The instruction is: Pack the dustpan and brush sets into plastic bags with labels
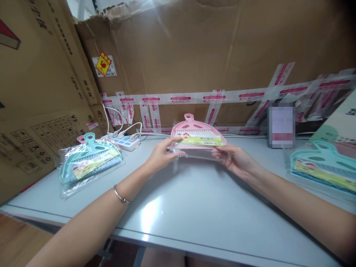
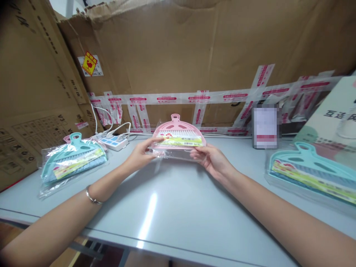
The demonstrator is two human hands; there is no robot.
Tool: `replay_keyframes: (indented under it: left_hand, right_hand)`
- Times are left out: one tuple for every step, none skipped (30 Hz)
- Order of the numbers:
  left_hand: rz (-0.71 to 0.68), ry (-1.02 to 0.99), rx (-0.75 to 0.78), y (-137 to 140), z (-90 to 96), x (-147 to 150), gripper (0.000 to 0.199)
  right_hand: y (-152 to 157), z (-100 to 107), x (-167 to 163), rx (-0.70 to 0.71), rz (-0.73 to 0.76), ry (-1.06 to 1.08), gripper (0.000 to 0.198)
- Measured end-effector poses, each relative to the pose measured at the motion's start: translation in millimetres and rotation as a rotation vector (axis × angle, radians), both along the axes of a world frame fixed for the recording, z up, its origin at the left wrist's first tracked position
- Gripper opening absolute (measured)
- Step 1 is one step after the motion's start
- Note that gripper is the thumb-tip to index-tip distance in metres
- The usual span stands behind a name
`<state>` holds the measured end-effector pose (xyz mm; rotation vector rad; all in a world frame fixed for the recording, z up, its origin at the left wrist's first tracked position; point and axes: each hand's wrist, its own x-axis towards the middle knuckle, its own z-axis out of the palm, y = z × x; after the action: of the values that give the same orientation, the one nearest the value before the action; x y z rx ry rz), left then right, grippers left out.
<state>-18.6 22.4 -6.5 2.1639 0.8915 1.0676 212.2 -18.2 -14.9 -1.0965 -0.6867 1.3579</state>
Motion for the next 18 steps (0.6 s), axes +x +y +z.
replay_keyframes:
  left_hand:
    - [0.042,-0.032,-0.011,0.3,-0.9,0.5,0.038]
    - [0.074,-0.063,-0.018,0.5,-2.2,1.1,0.032]
    - [0.096,-0.089,-0.023,0.7,-3.6,1.7,0.03]
    - [0.11,-0.111,-0.03,1.1,-5.3,2.2,0.029]
    - [0.121,-0.128,-0.043,1.5,-7.1,2.7,0.031]
    - [0.13,-0.143,-0.06,2.1,-8.8,2.9,0.033]
    - [0.143,-0.155,-0.075,2.8,-10.3,3.1,0.036]
    - [0.16,-0.165,-0.084,3.5,-11.6,3.1,0.038]
    - [0.185,-0.175,-0.087,4.2,-12.4,3.0,0.039]
    - [0.215,-0.184,-0.088,4.8,-12.8,2.8,0.041]
    - [0.242,-0.194,-0.09,5.1,-12.8,2.6,0.041]
    - [0.265,-0.203,-0.092,5.2,-12.7,2.4,0.042]
    - [0.28,-0.21,-0.095,5.0,-12.4,2.3,0.042]
    - [0.284,-0.213,-0.096,4.5,-12.2,2.2,0.041]
    - [0.277,-0.209,-0.092,3.8,-12.2,2.3,0.041]
    - [0.264,-0.199,-0.083,2.8,-12.4,2.6,0.04]
    - [0.247,-0.189,-0.071,1.5,-12.7,3.0,0.039]
    - [0.23,-0.183,-0.059,0.1,-12.9,3.6,0.038]
  right_hand:
    - [-0.7,0.2,-0.7,0.004,0.004,-0.006,0.015]
    - [-1.6,0.2,-1.7,0.01,0.007,-0.017,0.013]
    - [-2.4,0.1,-3.0,0.02,0.009,-0.031,0.012]
    - [-3.3,-0.1,-4.4,0.035,0.012,-0.046,0.01]
    - [-4.2,-0.5,-5.9,0.052,0.018,-0.058,0.011]
    - [-4.9,-1.1,-7.1,0.072,0.028,-0.062,0.015]
    - [-5.4,-1.9,-8.0,0.094,0.038,-0.057,0.023]
    - [-5.7,-3.0,-8.4,0.119,0.051,-0.046,0.033]
    - [-5.9,-4.2,-8.4,0.15,0.068,-0.039,0.044]
    - [-5.9,-5.5,-8.1,0.196,0.093,-0.053,0.054]
    - [-5.7,-7.0,-7.6,0.257,0.124,-0.094,0.066]
    - [-5.3,-8.6,-7.0,0.327,0.154,-0.161,0.076]
    - [-4.9,-10.3,-6.5,0.39,0.175,-0.243,0.084]
    - [-4.2,-12.0,-6.3,0.437,0.181,-0.328,0.086]
    - [-3.4,-13.8,-6.2,0.459,0.16,-0.395,0.081]
    - [-2.5,-15.5,-6.2,0.459,0.119,-0.433,0.069]
    - [-1.5,-17.1,-6.3,0.446,0.059,-0.446,0.052]
    - [-0.4,-18.3,-6.3,0.433,-0.005,-0.446,0.037]
